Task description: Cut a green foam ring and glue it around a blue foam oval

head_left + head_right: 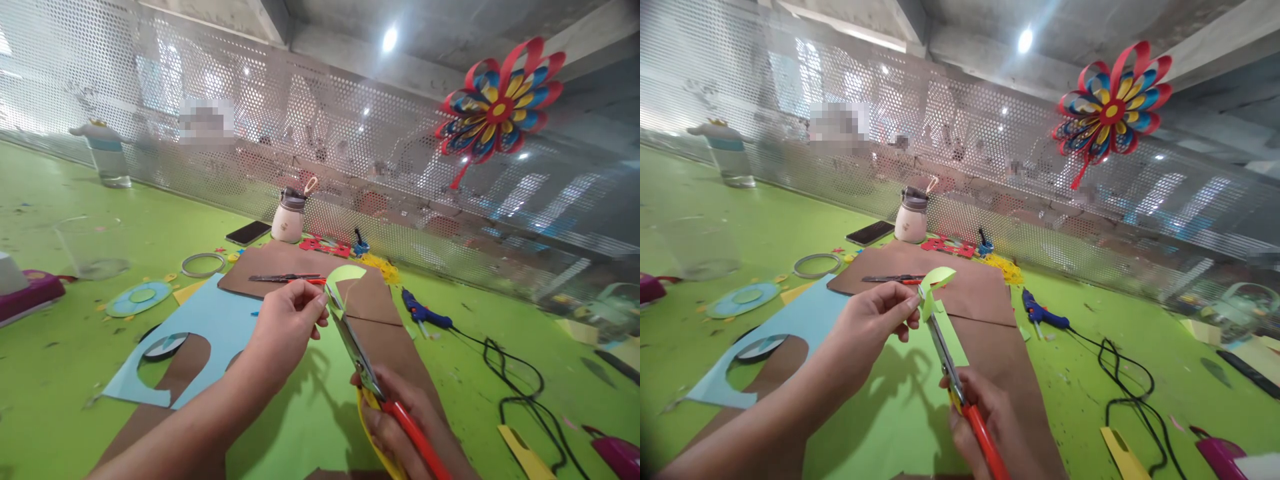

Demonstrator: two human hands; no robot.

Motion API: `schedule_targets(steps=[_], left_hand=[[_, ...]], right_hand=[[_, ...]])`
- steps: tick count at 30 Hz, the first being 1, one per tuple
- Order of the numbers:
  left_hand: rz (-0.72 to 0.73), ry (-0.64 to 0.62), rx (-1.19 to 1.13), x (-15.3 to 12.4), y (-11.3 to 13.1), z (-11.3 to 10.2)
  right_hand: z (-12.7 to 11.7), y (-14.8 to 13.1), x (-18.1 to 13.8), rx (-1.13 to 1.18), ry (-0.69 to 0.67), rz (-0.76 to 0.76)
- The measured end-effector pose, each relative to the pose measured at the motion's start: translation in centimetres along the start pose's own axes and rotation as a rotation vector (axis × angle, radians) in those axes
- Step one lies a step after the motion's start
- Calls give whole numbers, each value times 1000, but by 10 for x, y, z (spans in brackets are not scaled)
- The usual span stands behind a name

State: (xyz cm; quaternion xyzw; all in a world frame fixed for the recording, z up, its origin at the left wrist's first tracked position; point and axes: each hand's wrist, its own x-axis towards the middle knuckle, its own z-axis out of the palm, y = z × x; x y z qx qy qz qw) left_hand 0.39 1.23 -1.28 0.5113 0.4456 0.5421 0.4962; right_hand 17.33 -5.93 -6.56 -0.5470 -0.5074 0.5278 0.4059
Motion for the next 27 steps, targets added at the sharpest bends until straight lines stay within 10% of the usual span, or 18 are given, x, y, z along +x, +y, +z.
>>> schedule_targets(steps=[27], left_hand=[[23, -32, 3, 0, -2, 0]], right_hand=[[-4, 9, 5, -2, -2, -10]])
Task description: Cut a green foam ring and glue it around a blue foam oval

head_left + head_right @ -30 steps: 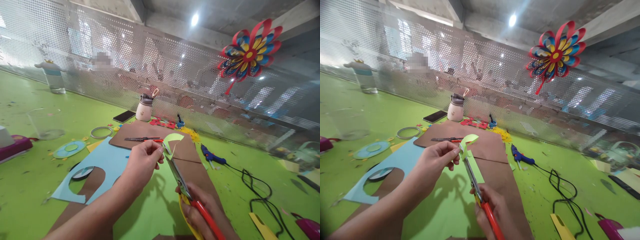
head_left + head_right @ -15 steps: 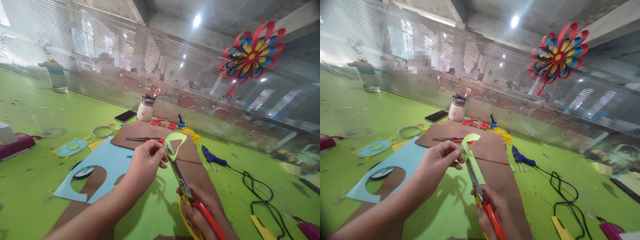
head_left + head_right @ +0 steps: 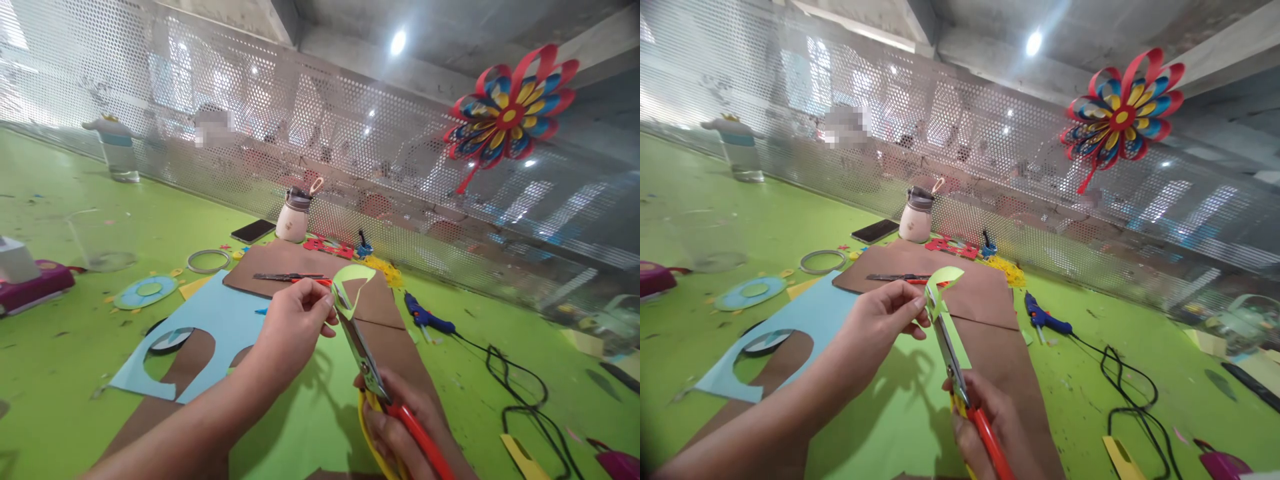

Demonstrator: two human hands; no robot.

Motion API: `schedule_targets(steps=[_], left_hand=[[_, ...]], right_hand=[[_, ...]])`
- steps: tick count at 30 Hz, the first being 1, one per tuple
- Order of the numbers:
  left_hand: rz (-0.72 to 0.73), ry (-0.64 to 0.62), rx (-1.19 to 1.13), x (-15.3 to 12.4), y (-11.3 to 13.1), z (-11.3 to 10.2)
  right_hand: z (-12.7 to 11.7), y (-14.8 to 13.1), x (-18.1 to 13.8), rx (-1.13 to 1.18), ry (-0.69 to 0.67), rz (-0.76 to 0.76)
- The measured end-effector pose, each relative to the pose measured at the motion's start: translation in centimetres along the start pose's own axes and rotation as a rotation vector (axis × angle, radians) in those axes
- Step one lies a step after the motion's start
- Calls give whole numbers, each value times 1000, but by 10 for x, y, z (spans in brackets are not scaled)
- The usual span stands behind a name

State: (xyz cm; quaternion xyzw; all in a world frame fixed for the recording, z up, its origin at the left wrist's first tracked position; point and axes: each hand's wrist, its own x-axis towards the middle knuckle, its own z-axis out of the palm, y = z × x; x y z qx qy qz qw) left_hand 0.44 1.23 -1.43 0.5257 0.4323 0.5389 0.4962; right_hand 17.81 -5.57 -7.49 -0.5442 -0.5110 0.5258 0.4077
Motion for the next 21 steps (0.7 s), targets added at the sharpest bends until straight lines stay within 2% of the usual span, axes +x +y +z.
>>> schedule_targets(steps=[11, 15, 21], left_hand=[[-7, -4, 8, 1, -2, -1], [-4, 5, 28, 2, -5, -1], [2, 9, 80, 4, -6, -2]], right_hand=[[2, -8, -3, -36, -1, -14], [4, -11, -5, -54, 3, -66], [3, -9, -5, -52, -13, -10]])
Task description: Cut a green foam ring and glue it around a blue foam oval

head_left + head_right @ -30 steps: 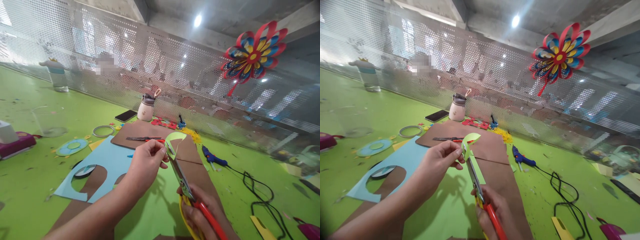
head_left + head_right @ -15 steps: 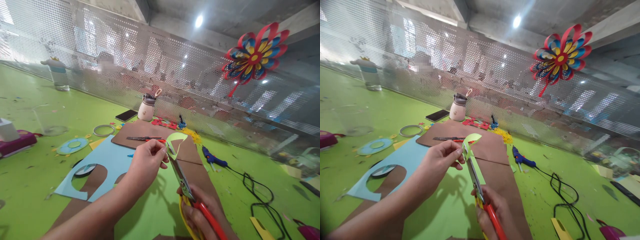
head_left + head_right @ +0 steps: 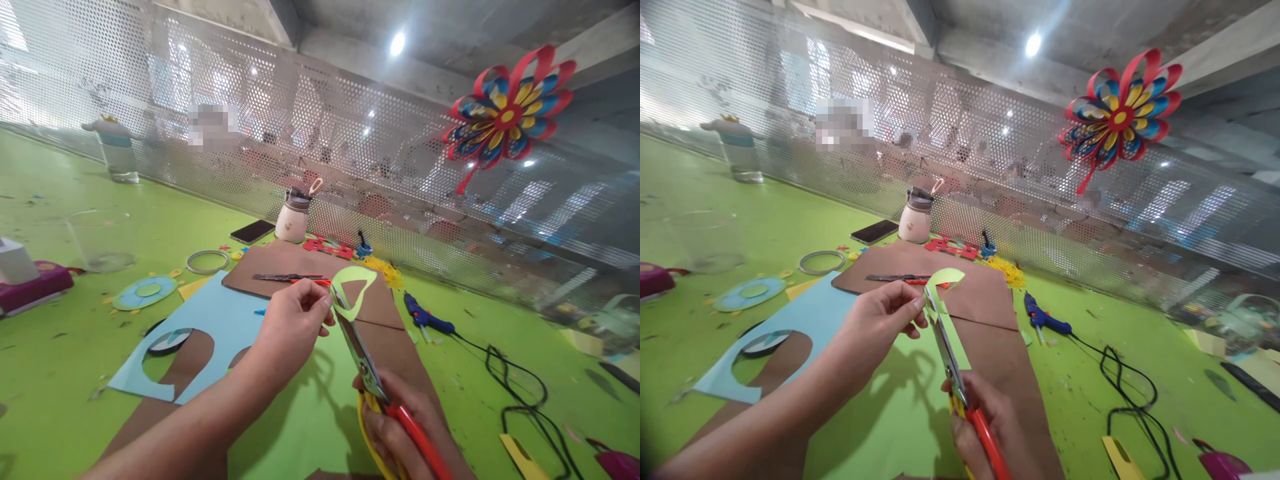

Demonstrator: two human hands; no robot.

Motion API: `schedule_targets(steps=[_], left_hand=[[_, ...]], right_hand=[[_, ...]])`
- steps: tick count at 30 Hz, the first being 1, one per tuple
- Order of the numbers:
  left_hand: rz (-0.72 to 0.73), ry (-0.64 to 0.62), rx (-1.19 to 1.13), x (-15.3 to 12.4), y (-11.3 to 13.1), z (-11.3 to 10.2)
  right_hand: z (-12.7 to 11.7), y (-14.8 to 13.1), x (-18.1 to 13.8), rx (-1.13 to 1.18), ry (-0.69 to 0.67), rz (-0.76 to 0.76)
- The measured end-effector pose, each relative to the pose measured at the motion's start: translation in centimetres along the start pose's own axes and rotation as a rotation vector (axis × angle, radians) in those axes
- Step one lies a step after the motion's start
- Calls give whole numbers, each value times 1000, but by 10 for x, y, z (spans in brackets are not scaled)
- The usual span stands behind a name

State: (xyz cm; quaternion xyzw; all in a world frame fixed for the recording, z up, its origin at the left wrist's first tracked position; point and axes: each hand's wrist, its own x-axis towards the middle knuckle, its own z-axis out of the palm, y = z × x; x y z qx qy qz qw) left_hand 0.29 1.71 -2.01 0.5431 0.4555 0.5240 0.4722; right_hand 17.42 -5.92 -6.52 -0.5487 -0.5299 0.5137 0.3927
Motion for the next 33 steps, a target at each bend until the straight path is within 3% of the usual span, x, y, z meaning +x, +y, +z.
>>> schedule_targets(steps=[12, 21, 33], left_hand=[[11, 1, 26, 0, 0, 0], [-7, 0, -4, -1, 3, 1], [-15, -4, -33, -3, 4, 1]], right_hand=[[-1, 3, 2, 35, -24, 10], [1, -3, -3, -11, 42, 28], [-1, 2, -1, 79, -10, -14]])
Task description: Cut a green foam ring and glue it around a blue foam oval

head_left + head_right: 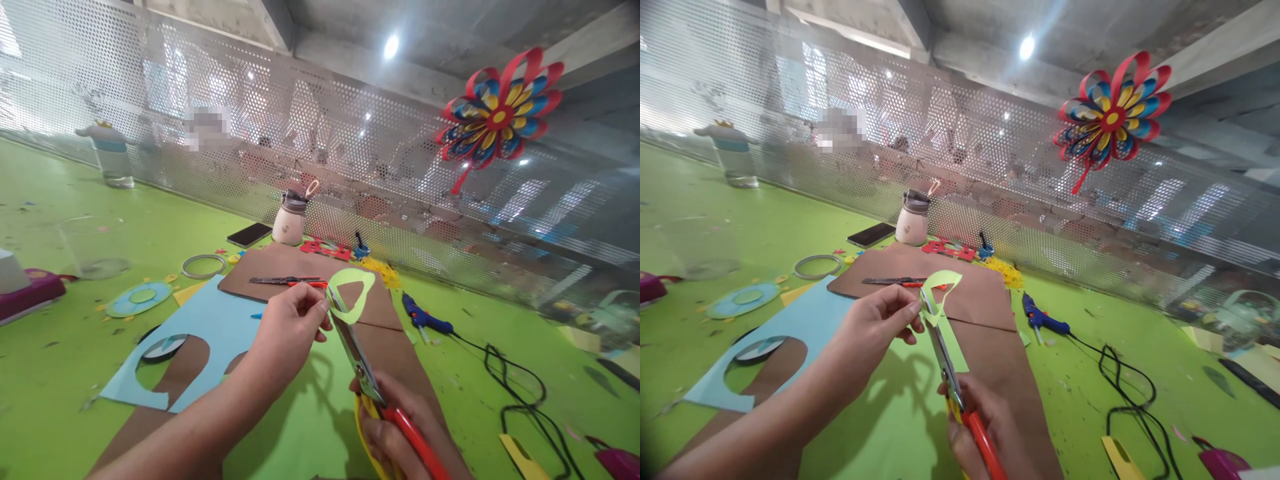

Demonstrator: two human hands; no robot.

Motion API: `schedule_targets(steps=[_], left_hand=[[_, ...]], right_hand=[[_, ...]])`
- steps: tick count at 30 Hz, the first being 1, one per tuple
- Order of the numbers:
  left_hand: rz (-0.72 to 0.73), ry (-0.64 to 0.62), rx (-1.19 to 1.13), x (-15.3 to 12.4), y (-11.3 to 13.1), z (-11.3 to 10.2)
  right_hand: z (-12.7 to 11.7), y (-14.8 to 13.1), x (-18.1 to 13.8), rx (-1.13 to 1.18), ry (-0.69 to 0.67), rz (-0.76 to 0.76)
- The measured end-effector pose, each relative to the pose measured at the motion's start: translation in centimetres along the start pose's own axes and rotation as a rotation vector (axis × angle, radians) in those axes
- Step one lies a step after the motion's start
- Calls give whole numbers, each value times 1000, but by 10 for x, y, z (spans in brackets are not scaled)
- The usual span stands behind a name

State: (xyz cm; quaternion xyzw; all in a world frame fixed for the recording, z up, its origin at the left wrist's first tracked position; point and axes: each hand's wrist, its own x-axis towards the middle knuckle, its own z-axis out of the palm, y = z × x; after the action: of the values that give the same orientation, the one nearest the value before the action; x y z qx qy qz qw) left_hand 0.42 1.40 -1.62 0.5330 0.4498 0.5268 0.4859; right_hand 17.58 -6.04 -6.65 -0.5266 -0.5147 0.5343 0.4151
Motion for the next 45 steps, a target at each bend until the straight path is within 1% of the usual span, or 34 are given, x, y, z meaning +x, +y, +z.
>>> schedule_targets(steps=[7, 11, 20, 25, 35, 40, 45], left_hand=[[8, -8, -6, -2, 0, 2], [14, -7, -13, -2, -1, 2], [12, -24, -10, -3, 0, 2], [15, -21, -10, -3, 0, 2], [16, -16, -24, -3, 0, 3], [10, -11, -26, -3, 0, 3], [-14, -21, -49, -4, 2, 3]], right_hand=[[1, 1, -1, -18, 22, 28], [2, -2, -1, -54, 35, 47], [5, -9, -2, -49, 37, 81], [4, -9, -1, -50, 34, 65], [3, 0, 1, -7, -2, 23], [3, -2, 2, -26, -16, 65], [4, -6, 1, -12, -2, 56]])
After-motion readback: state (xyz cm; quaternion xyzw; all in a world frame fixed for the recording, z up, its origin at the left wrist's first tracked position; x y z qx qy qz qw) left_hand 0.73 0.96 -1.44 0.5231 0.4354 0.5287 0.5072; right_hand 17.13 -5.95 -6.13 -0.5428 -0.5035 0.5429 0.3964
